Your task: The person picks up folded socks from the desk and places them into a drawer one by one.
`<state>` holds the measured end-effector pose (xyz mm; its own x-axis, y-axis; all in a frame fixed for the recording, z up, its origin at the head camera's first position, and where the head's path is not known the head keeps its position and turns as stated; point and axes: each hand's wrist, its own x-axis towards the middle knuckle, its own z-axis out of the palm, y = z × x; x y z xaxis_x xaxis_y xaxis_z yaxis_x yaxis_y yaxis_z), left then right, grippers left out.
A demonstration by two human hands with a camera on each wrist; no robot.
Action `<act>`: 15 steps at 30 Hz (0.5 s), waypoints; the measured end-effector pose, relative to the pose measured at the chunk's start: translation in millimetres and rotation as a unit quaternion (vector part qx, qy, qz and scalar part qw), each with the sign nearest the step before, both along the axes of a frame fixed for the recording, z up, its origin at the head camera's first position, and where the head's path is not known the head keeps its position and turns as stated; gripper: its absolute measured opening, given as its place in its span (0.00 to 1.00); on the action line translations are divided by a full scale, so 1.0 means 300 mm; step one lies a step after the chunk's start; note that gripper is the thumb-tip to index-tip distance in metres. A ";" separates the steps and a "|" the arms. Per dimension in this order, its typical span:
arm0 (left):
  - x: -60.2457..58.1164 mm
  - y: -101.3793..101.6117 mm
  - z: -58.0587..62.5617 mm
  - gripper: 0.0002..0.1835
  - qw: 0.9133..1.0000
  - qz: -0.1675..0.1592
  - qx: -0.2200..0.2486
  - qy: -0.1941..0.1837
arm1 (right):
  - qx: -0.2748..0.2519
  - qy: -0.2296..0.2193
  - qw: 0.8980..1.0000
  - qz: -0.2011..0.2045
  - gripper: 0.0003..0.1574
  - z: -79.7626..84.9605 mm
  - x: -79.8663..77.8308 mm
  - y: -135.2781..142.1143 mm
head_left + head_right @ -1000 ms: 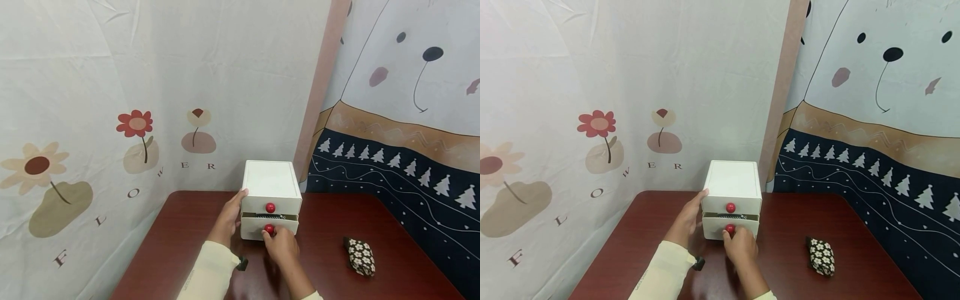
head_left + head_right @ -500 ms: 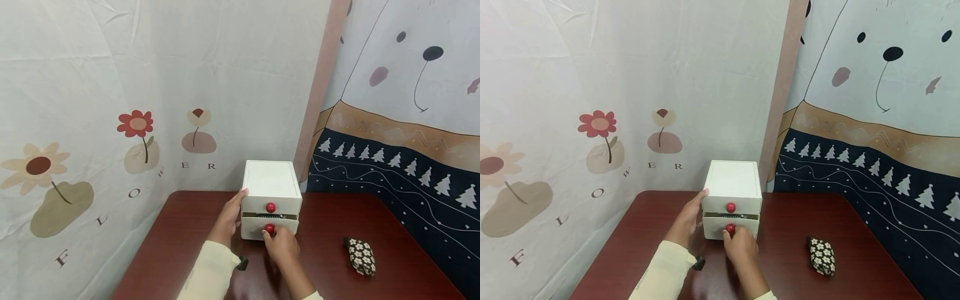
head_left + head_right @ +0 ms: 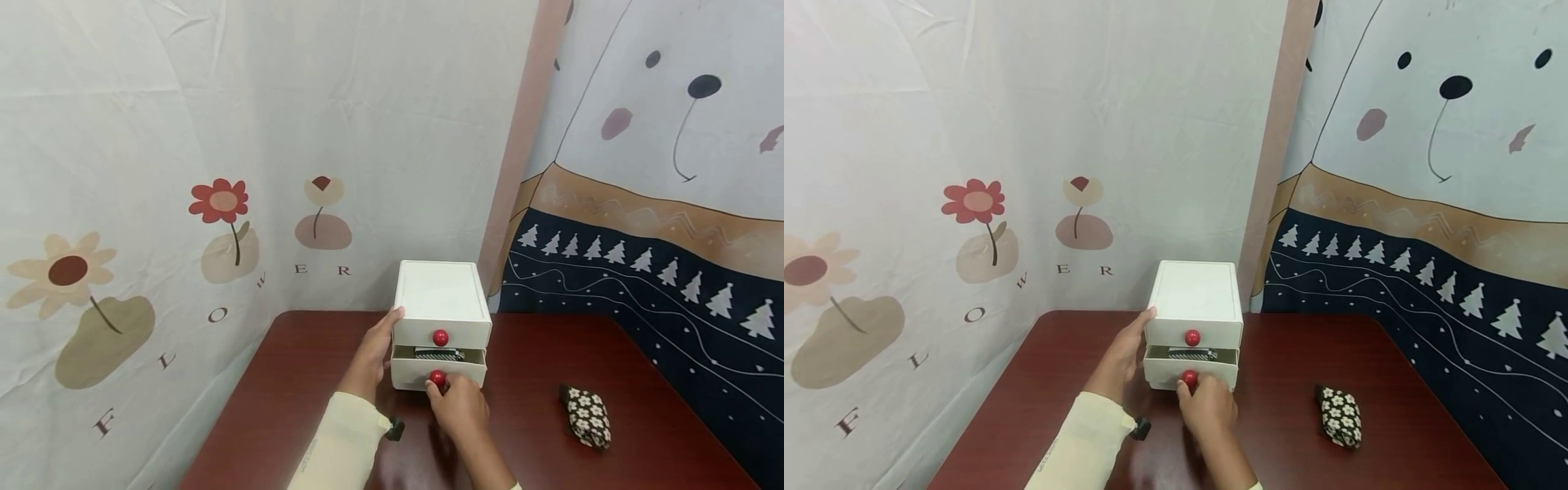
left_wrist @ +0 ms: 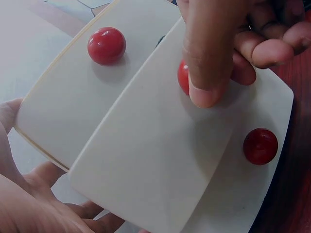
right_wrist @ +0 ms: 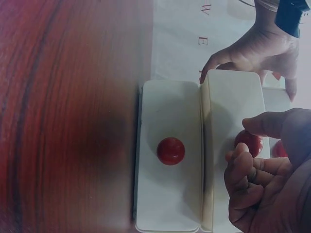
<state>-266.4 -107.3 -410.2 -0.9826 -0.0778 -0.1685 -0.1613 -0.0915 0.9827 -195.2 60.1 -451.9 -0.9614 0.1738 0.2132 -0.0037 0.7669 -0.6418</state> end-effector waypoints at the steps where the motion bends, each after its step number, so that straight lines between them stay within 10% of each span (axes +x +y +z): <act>1: 0.001 -0.001 0.001 0.44 1.000 0.000 0.002 0.001 | 0.001 0.003 1.000 0.000 0.27 0.001 0.003 0.000; 15: 0.004 -0.002 0.005 0.44 1.000 0.001 -0.004 -0.002 | -0.003 0.003 1.000 -0.005 0.27 0.000 0.022 0.005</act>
